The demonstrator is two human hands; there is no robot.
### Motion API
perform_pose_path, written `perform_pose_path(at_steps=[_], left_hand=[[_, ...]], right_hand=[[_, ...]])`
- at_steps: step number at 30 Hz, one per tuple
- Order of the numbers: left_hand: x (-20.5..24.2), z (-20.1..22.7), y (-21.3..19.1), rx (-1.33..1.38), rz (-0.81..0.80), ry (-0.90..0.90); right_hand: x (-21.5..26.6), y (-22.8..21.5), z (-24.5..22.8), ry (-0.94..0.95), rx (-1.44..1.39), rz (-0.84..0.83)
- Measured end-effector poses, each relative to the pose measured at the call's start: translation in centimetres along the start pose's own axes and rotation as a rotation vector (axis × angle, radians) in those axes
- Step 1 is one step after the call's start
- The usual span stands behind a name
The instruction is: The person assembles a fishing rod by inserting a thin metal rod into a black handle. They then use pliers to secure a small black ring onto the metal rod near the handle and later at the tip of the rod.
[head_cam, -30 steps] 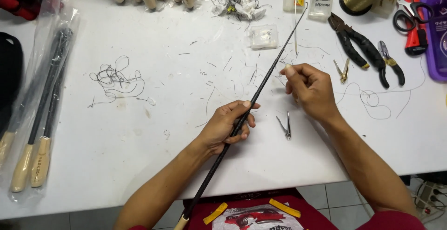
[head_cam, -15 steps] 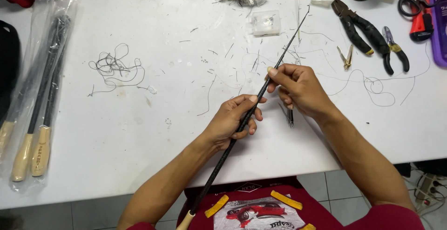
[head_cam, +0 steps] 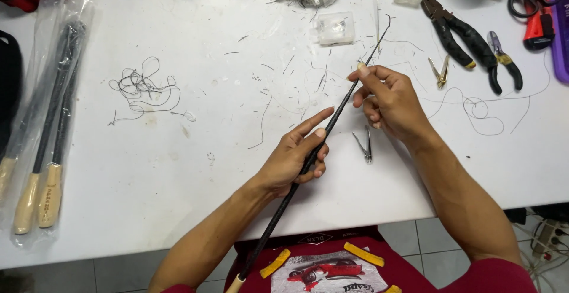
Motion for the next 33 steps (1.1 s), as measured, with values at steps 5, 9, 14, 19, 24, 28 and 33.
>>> perform_pose_path(at_steps=[5, 9, 14, 19, 24, 28, 33], left_hand=[[-0.1, -0.3, -0.2, 0.006, -0.015, 0.004], [-0.3, -0.5, -0.4, 0.017, -0.016, 0.001], [-0.3, -0.6, -0.6, 0.02, -0.014, 0.006], [-0.3, -0.6, -0.6, 0.028, -0.012, -0.003], [-0.2, -0.6, -0.5, 0.025, -0.008, -0.014], [-0.3, -0.7, -0.5, 0.03, -0.011, -0.021], [-0.3, -1.1, -0.3, 0.018, -0.007, -0.036]], right_hand=[[0.2, 0.1, 0.3, 0.01, 0.02, -0.021], [0.4, 0.3, 1.0, -0.006, 0.04, -0.092], [0.6, 0.5, 1.0, -0.003, 0.034, -0.138], [0.8, 0.4, 0.9, -0.032, 0.05, -0.165], [0.4, 0.1, 1.4, -0.034, 0.064, -0.174], [0.7, 0.1, 0.0, -0.01, 0.029, -0.07], [-1.9, -1.6, 0.8, -0.023, -0.046, 0.052]])
Point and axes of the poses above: each hand's wrist, its own x-axis away from the middle knuckle, its own y-axis out of the palm, z = x × y, the point moved 2 cm from there along -x, towards the middle knuckle, and after that the axes turned 11 degrees about z, right-handed, at the moved point
